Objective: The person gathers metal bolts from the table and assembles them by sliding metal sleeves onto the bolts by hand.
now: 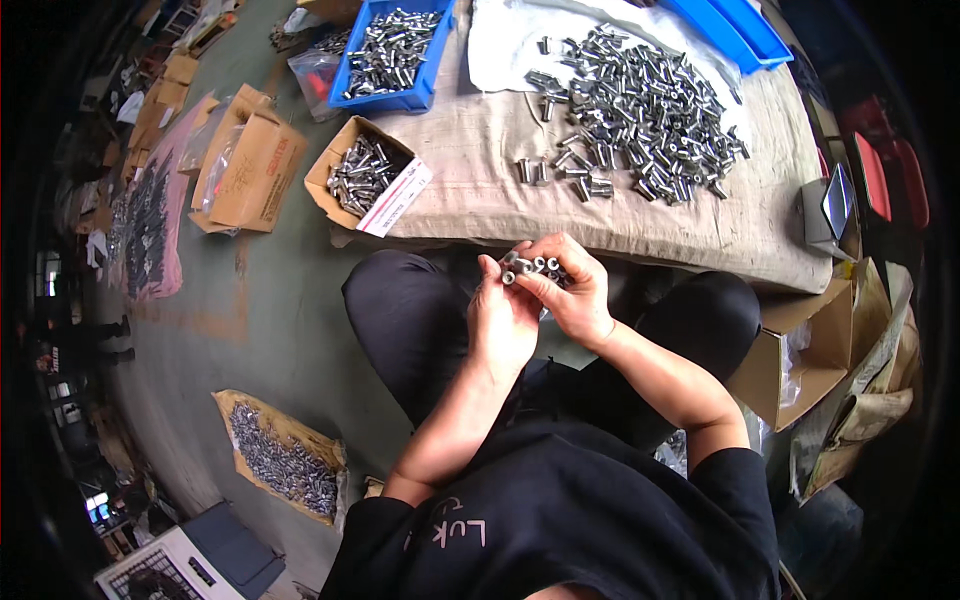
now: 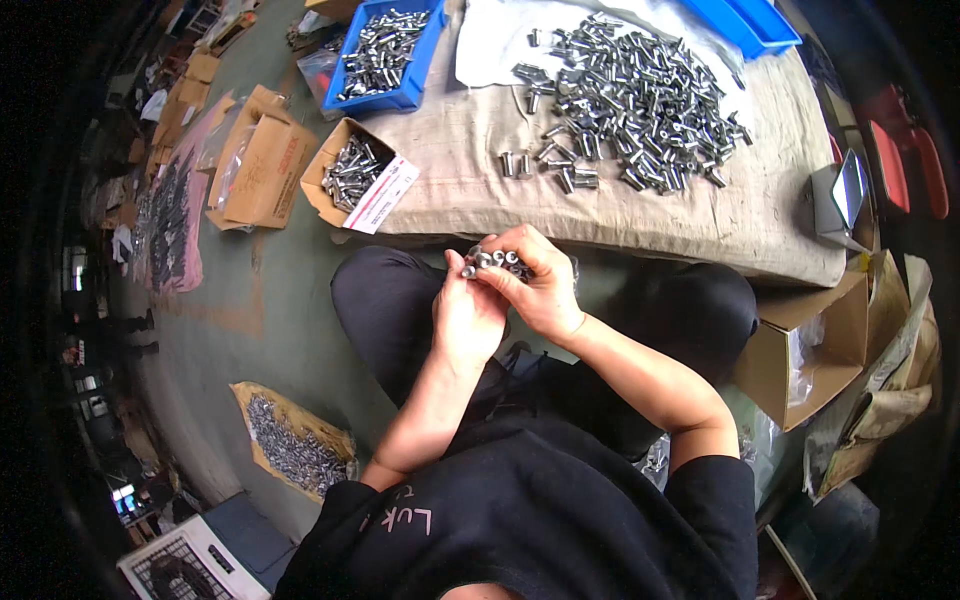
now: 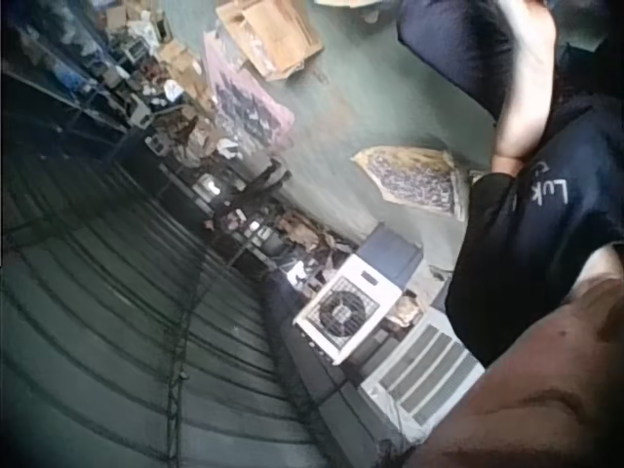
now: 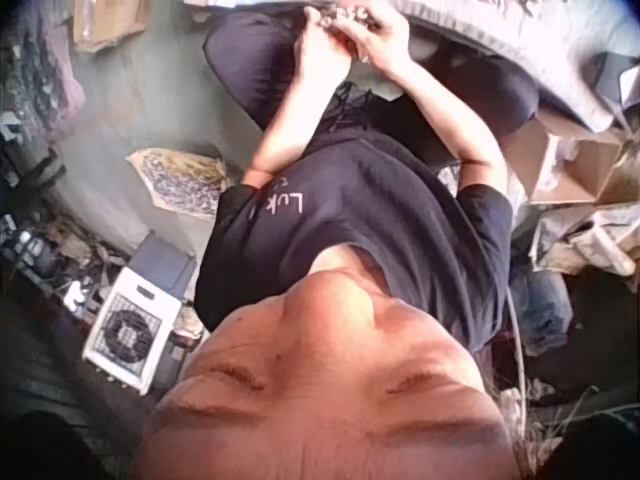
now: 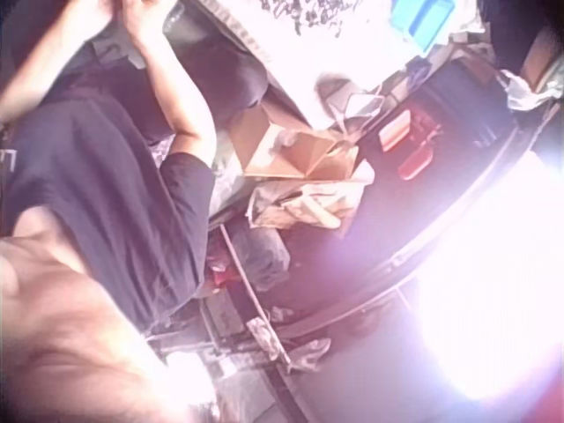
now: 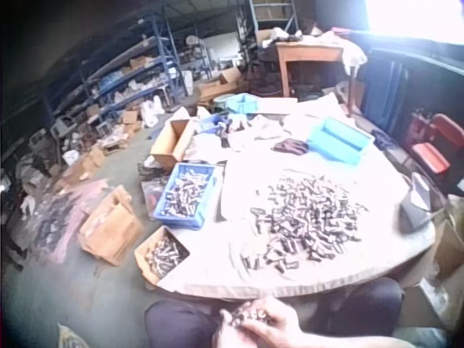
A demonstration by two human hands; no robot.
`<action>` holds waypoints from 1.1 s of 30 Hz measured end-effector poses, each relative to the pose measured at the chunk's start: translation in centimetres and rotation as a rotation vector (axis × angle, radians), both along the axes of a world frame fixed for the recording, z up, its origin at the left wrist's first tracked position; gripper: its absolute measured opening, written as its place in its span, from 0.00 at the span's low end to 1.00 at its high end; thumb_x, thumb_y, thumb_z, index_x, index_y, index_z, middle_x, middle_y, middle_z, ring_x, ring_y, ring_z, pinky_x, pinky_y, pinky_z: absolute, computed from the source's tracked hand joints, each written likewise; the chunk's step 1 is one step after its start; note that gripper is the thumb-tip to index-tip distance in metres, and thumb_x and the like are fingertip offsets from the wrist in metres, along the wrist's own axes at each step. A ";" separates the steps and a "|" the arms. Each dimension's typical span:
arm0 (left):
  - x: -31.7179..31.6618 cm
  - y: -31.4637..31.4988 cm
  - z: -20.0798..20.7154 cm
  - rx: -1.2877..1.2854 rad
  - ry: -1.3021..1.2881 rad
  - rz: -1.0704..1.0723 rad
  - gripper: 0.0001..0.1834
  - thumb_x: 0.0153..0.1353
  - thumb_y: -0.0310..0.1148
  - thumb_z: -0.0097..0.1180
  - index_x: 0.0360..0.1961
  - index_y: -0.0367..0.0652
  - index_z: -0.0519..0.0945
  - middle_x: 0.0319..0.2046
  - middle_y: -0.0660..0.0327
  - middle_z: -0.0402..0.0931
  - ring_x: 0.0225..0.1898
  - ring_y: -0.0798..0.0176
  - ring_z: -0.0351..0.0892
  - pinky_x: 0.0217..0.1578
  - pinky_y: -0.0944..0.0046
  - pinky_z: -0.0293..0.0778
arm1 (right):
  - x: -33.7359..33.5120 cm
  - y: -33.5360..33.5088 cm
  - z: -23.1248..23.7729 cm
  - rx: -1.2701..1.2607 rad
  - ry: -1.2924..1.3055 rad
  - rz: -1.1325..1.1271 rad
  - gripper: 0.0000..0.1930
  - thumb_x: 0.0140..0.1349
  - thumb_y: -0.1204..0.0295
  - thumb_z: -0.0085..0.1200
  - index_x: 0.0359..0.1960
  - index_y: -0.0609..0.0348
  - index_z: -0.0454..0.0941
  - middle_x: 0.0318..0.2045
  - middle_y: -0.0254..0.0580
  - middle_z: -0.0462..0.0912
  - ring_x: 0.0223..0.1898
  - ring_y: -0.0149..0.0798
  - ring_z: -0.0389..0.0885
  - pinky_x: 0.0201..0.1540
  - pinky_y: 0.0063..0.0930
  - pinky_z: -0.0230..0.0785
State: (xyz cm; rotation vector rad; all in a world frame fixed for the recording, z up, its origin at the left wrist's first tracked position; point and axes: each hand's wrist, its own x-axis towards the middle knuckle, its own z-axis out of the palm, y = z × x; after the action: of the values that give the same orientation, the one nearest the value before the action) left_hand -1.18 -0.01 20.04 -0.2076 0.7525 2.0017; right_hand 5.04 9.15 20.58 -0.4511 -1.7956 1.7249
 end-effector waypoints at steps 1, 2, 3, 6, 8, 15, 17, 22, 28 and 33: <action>0.2 0.0 0.1 -0.009 -0.009 0.024 0.27 0.63 0.50 0.33 0.48 0.37 0.67 0.45 0.58 0.69 0.48 0.59 0.67 0.52 0.59 0.61 | -0.1 -0.1 0.1 0.105 0.063 -0.026 0.09 0.46 0.77 0.60 0.31 0.59 0.76 0.28 0.37 0.75 0.31 0.32 0.73 0.36 0.23 0.65; 0.4 -0.1 0.3 -0.008 0.010 0.041 0.26 0.63 0.49 0.33 0.47 0.35 0.67 0.47 0.55 0.68 0.51 0.58 0.65 0.53 0.60 0.60 | 0.1 -0.2 0.1 0.209 0.123 -0.050 0.10 0.46 0.77 0.60 0.32 0.59 0.76 0.28 0.38 0.75 0.31 0.34 0.74 0.35 0.24 0.66; 0.5 -0.2 0.5 -0.016 0.008 0.037 0.26 0.63 0.49 0.33 0.47 0.35 0.67 0.47 0.55 0.68 0.51 0.58 0.65 0.53 0.60 0.60 | 0.2 -0.5 0.1 0.201 0.120 -0.054 0.10 0.46 0.77 0.60 0.32 0.59 0.76 0.28 0.38 0.75 0.31 0.34 0.74 0.35 0.24 0.66; 0.5 -0.4 1.8 -0.031 0.109 0.069 0.23 0.65 0.45 0.32 0.42 0.34 0.68 0.47 0.47 0.68 0.52 0.56 0.65 0.55 0.59 0.59 | 0.6 -1.7 0.0 0.254 0.103 -0.067 0.12 0.44 0.77 0.61 0.33 0.61 0.75 0.29 0.40 0.77 0.31 0.35 0.74 0.35 0.24 0.66; 0.4 -0.6 1.7 -0.041 0.130 0.076 0.21 0.65 0.43 0.32 0.41 0.34 0.69 0.46 0.47 0.68 0.51 0.56 0.66 0.55 0.59 0.59 | 0.4 -2.8 -0.6 0.217 0.149 -0.136 0.12 0.44 0.77 0.61 0.33 0.59 0.75 0.29 0.39 0.75 0.30 0.37 0.74 0.34 0.25 0.66; 1.5 -1.4 1.4 -0.260 0.325 0.146 0.21 0.64 0.42 0.36 0.45 0.32 0.68 0.46 0.47 0.68 0.51 0.57 0.65 0.53 0.60 0.60 | -0.1 -5.8 -3.5 -0.268 0.253 -0.216 0.11 0.45 0.81 0.59 0.32 0.64 0.76 0.32 0.40 0.76 0.35 0.33 0.74 0.39 0.23 0.66; 1.5 -1.5 1.2 -0.307 0.372 0.148 0.22 0.64 0.43 0.35 0.46 0.32 0.68 0.47 0.47 0.67 0.51 0.57 0.65 0.54 0.60 0.60 | 0.2 -6.0 -3.3 -0.378 0.239 -0.191 0.10 0.46 0.81 0.59 0.32 0.65 0.76 0.32 0.41 0.76 0.35 0.32 0.74 0.40 0.22 0.65; 1.6 -1.9 0.0 -0.272 0.429 0.138 0.18 0.64 0.43 0.35 0.36 0.38 0.70 0.45 0.48 0.69 0.51 0.57 0.66 0.53 0.60 0.61 | 0.6 -6.3 -2.8 -0.438 0.259 -0.125 0.09 0.45 0.81 0.58 0.31 0.65 0.76 0.31 0.41 0.76 0.35 0.32 0.74 0.39 0.22 0.66; 2.0 -1.7 0.8 -0.148 0.273 0.112 0.14 0.61 0.39 0.34 0.31 0.41 0.69 0.46 0.45 0.69 0.52 0.55 0.65 0.52 0.62 0.59 | 0.9 -6.0 -2.2 -0.143 0.286 -0.225 0.11 0.43 0.79 0.60 0.31 0.65 0.75 0.30 0.44 0.77 0.32 0.37 0.76 0.36 0.24 0.68; 2.7 -1.1 1.9 -0.087 0.380 0.070 0.17 0.61 0.39 0.31 0.38 0.39 0.69 0.50 0.45 0.65 0.55 0.51 0.61 0.57 0.57 0.55 | 1.6 -5.3 -1.1 -0.013 0.320 -0.235 0.14 0.42 0.80 0.60 0.33 0.68 0.74 0.32 0.47 0.76 0.35 0.40 0.75 0.39 0.27 0.67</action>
State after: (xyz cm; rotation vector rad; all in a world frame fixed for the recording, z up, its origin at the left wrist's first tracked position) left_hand 1.47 -1.15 21.93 0.1024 1.0852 2.1031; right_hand 6.61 3.85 19.44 -0.3525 -1.4452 1.5477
